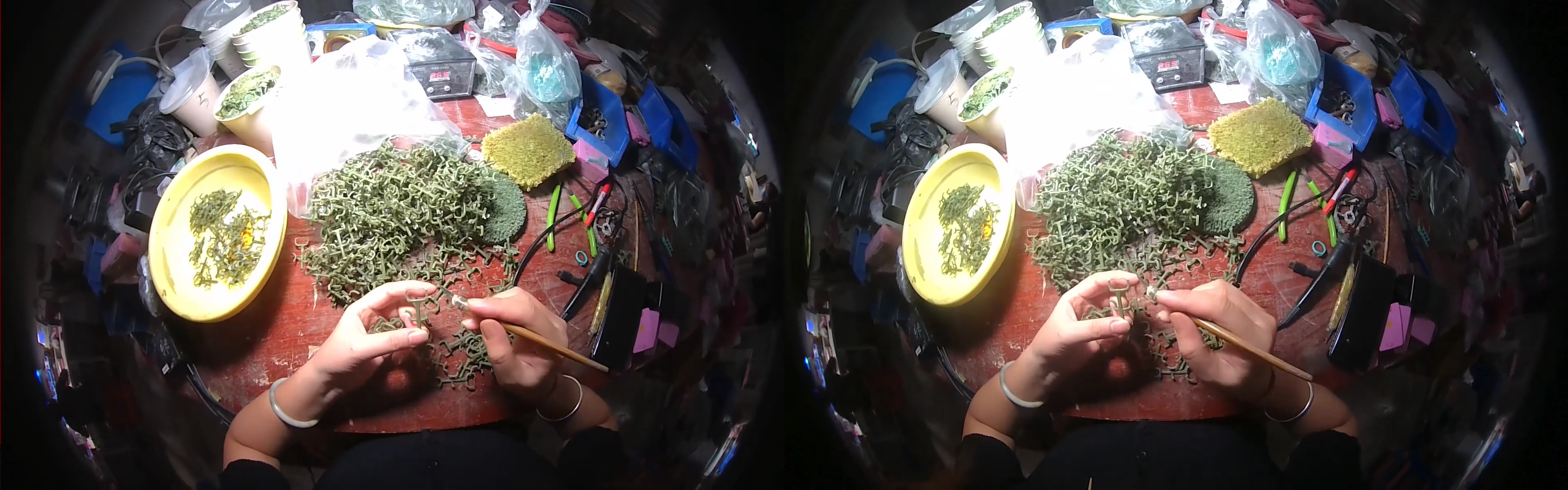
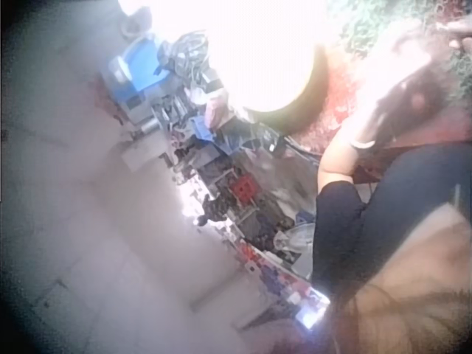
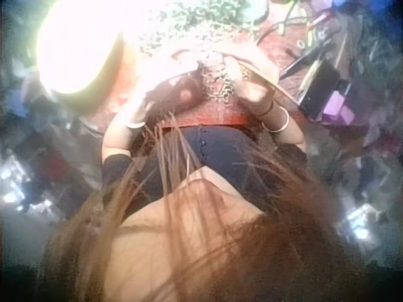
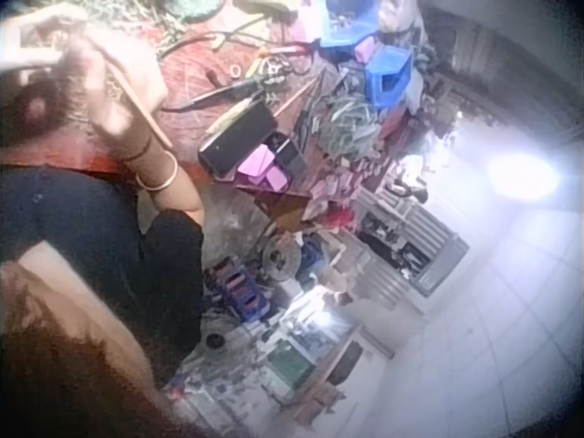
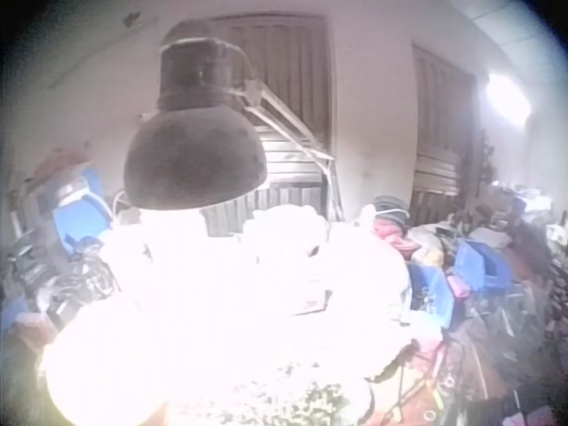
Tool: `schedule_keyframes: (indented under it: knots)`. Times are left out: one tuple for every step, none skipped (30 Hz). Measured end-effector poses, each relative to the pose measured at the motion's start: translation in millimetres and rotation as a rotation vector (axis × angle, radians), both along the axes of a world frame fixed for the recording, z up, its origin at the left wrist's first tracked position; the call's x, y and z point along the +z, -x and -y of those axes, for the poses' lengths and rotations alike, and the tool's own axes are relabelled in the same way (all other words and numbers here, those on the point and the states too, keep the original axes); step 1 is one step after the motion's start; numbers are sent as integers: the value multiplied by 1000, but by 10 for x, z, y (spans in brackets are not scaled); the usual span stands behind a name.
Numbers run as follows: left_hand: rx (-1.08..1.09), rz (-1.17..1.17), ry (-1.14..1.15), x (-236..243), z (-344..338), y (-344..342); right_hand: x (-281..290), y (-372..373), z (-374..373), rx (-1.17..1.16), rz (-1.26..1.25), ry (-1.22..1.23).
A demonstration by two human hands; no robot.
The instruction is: The person picks up small green metal pieces and joins them using a soldering iron and wire at a workshop table.
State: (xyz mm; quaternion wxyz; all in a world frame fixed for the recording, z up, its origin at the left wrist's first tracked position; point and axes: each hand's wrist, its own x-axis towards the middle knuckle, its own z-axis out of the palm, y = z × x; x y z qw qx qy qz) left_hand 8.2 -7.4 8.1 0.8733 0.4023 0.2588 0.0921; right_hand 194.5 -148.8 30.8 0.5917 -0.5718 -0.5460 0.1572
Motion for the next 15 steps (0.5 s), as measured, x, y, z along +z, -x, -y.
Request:
schedule_keyframes:
  knots:
    - [-12,-18,-11,7,-6,3,14,-8,10,7,31,-3]
    - [-25,-37,-23,9,-8,5,15,-11,10,8,31,-2]
    - [-23,-37,-23,8,-6,10,16,-13,7,25,48,-13]
    - [-27,-25,-16,5,-3,14,16,-16,3,42,65,-23]
    - [-31,-13,-8,4,-1,15,8,-21,-2,42,65,-23]
    - [-30,-14,-8,4,6,11,-14,-25,-11,52,85,-24]
    - [-21,-16,-34,7,19,-2,-25,-28,-15,62,105,-25]
    - [-12,-18,-59,9,26,-11,-21,-26,-16,61,105,-24]
    - [-10,-20,-60,8,19,1,-19,-20,-25,48,102,-22]
    - [-31,-8,-39,8,6,19,-20,-16,-30,34,100,-19]
    - [-53,4,-19,7,-1,29,-28,-18,-31,35,99,-20]
    - [-53,4,-18,9,-1,27,-36,-23,-28,21,86,-18]
    - [-52,4,-25,11,1,23,-43,-26,-28,7,73,-17]
    - [-52,3,-32,13,2,20,-48,-27,-32,7,74,-16]
    - [-52,4,-32,19,4,19,-47,-29,-38,38,75,-32]
